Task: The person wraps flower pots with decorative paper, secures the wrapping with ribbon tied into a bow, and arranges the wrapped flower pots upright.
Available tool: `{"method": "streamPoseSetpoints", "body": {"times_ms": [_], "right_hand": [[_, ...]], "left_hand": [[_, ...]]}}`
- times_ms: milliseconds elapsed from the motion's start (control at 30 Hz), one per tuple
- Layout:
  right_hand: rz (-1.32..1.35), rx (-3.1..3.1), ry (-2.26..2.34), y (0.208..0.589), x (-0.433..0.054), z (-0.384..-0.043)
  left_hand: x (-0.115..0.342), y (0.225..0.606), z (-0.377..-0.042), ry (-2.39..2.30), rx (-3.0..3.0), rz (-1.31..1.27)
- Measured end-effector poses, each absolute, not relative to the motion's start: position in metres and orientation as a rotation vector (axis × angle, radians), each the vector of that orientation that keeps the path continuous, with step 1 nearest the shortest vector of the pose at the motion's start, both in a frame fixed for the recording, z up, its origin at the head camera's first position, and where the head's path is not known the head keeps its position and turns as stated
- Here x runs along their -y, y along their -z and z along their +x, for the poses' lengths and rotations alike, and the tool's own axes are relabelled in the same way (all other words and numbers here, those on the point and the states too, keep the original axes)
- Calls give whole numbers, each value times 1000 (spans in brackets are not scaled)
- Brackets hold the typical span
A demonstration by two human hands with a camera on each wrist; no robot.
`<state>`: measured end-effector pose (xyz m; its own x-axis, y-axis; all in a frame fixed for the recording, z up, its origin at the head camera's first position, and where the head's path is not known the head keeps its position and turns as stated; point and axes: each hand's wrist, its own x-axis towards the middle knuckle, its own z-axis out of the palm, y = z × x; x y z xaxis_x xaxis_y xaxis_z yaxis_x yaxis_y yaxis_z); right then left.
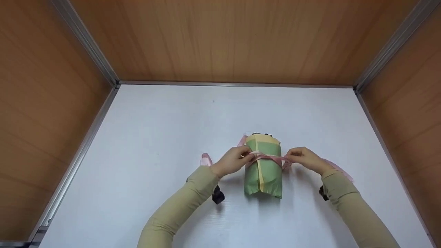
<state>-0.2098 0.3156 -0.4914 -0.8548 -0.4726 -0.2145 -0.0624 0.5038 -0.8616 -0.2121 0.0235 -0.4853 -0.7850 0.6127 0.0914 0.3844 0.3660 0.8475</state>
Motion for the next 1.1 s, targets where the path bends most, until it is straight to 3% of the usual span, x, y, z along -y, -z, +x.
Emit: {"method": "streamPoseSetpoints", "body": {"times_ms": [267, 633, 1100], "right_hand": [[-441, -2072, 1296, 485, -308, -210], [-659, -2399, 1131, 478, -285, -205], [-567, -2451, 946, 470, -322, -200]], "left_hand": [[-24, 484, -210, -1363, -2393, 946], [-24, 483, -210, -1327, -2425, 973], [7, 481, -215, -1140, -2408, 1021]]}}
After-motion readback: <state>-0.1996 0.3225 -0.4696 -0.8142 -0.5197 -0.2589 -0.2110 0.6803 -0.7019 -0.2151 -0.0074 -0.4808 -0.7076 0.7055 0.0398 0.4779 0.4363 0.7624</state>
